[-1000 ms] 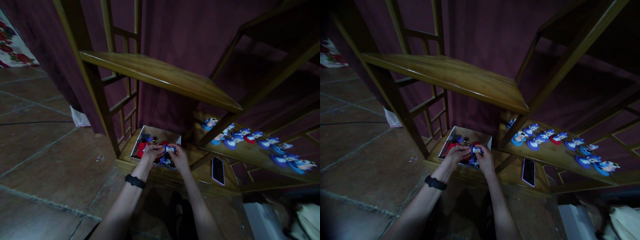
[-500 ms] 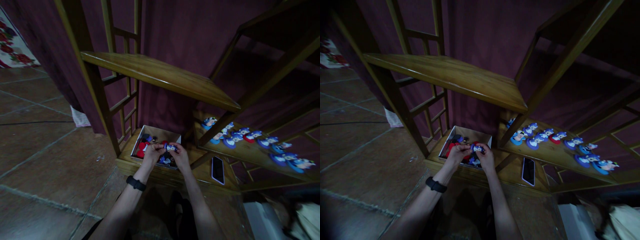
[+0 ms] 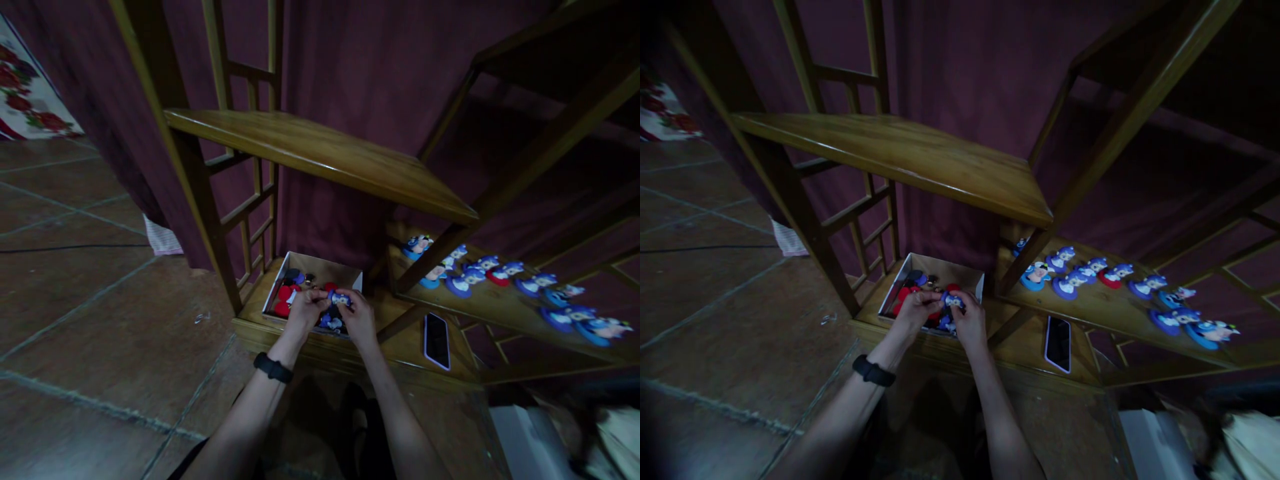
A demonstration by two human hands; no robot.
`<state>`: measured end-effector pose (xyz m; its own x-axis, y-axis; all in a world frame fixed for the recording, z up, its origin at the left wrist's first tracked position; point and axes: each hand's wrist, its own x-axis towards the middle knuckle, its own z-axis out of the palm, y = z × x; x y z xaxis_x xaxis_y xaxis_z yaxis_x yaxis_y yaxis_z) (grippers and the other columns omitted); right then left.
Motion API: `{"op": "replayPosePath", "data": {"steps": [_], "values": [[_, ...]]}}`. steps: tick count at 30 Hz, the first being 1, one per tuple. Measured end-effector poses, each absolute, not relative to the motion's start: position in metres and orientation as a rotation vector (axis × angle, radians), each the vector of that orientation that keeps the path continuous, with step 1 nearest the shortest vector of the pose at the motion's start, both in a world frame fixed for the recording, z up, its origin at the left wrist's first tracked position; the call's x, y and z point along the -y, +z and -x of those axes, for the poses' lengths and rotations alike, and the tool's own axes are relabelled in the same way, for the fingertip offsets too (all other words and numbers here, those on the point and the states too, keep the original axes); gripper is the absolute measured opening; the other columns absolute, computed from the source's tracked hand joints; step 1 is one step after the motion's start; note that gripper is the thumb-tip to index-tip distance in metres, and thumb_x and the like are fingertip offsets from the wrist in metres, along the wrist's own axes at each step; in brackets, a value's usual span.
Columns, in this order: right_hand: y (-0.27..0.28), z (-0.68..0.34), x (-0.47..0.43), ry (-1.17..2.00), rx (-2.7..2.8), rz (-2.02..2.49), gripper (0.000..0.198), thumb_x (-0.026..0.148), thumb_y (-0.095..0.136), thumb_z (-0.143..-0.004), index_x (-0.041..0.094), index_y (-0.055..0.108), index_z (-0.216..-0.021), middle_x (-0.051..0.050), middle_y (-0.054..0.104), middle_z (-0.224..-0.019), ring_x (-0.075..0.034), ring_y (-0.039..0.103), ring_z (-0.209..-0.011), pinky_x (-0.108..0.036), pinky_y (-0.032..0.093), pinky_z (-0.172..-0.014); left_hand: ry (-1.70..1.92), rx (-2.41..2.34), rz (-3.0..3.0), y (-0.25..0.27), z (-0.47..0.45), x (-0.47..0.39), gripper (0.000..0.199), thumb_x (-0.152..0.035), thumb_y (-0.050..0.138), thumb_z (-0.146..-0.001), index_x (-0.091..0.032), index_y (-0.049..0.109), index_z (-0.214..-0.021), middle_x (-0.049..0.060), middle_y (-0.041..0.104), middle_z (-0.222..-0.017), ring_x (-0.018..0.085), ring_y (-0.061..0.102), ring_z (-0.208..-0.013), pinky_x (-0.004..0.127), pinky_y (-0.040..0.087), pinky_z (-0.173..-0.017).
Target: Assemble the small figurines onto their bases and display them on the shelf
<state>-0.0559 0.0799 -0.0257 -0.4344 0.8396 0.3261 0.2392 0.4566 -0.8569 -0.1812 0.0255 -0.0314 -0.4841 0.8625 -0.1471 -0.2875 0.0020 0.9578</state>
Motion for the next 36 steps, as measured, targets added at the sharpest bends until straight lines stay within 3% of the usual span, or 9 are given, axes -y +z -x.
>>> {"op": "replayPosePath", "data": {"steps": [4, 7, 13, 20, 26, 31, 36], "values": [[-0.035, 0.06, -0.081, 1.199, 1.711, 1.048, 0.032, 0.025, 0.055, -0.069, 0.022, 0.064, -0.099, -0.002, 0.069, -0.087, -0.017, 0.062, -0.072, -0.028, 0.05, -0.065, 1.654, -1.491, -0.692, -0.029, 0.176, -0.026, 0.01, -0.014, 0.07, -0.058, -0.016, 0.072, -0.068, 0.002, 0.066, -0.063, 0.014, 0.057, -0.06, 0.024, 0.043, -0.061], [-0.036, 0.061, -0.081, 1.332, 1.562, 1.076, 0.033, 0.026, 0.058, -0.066, 0.021, 0.065, -0.098, -0.002, 0.069, -0.086, -0.016, 0.063, -0.07, -0.028, 0.05, -0.062, 1.652, -1.569, -0.782, -0.026, 0.172, -0.026, 0.012, -0.012, 0.067, -0.061, -0.018, 0.073, -0.07, 0.003, 0.068, -0.067, 0.017, 0.06, -0.067, 0.025, 0.044, -0.066], [-0.033, 0.057, -0.082, 1.267, 1.63, 1.093, 0.032, 0.027, 0.058, -0.068, 0.022, 0.065, -0.099, -0.001, 0.069, -0.083, -0.016, 0.062, -0.067, -0.028, 0.051, -0.062, 1.666, -1.558, -0.793, -0.025, 0.169, -0.025, 0.012, -0.014, 0.067, -0.061, -0.018, 0.073, -0.071, 0.003, 0.069, -0.067, 0.018, 0.06, -0.07, 0.025, 0.045, -0.066], [-0.025, 0.052, -0.081, 0.991, 1.96, 0.9, 0.027, 0.02, 0.052, -0.074, 0.026, 0.066, -0.096, -0.002, 0.065, -0.098, -0.018, 0.059, -0.091, -0.03, 0.048, -0.08, 1.604, -1.32, -0.584, -0.035, 0.176, -0.023, 0.017, -0.021, 0.073, -0.055, -0.013, 0.071, -0.07, 0.002, 0.065, -0.061, 0.012, 0.055, -0.055, 0.023, 0.043, -0.056], [-0.015, 0.048, -0.079, 0.921, 2.068, 0.78, 0.03, 0.015, 0.048, -0.076, 0.027, 0.065, -0.098, -0.003, 0.063, -0.101, -0.018, 0.057, -0.096, -0.032, 0.045, -0.087, 1.548, -1.285, -0.541, -0.027, 0.179, -0.019, 0.025, -0.025, 0.078, -0.051, -0.013, 0.071, -0.072, 0.002, 0.064, -0.058, 0.011, 0.055, -0.05, 0.022, 0.041, -0.051], [-0.018, 0.051, -0.081, 1.07, 2.005, 0.749, 0.033, 0.018, 0.049, -0.078, 0.028, 0.061, -0.107, -0.003, 0.062, -0.107, -0.018, 0.056, -0.101, -0.033, 0.044, -0.09, 1.616, -1.425, -0.588, -0.024, 0.178, -0.024, 0.015, -0.019, 0.077, -0.052, -0.014, 0.067, -0.061, -0.002, 0.059, -0.051, 0.01, 0.054, -0.048, 0.02, 0.04, -0.049], [-0.025, 0.059, -0.088, 1.365, 1.673, 0.783, 0.046, 0.026, 0.06, -0.072, 0.023, 0.051, -0.117, -0.004, 0.064, -0.105, -0.018, 0.061, -0.096, -0.033, 0.046, -0.088, 1.633, -1.194, -0.21, -0.022, 0.178, -0.027, 0.016, -0.013, 0.075, -0.057, -0.013, 0.062, -0.066, 0.002, 0.065, -0.062, 0.011, 0.061, -0.058, 0.025, 0.051, -0.062]]}}
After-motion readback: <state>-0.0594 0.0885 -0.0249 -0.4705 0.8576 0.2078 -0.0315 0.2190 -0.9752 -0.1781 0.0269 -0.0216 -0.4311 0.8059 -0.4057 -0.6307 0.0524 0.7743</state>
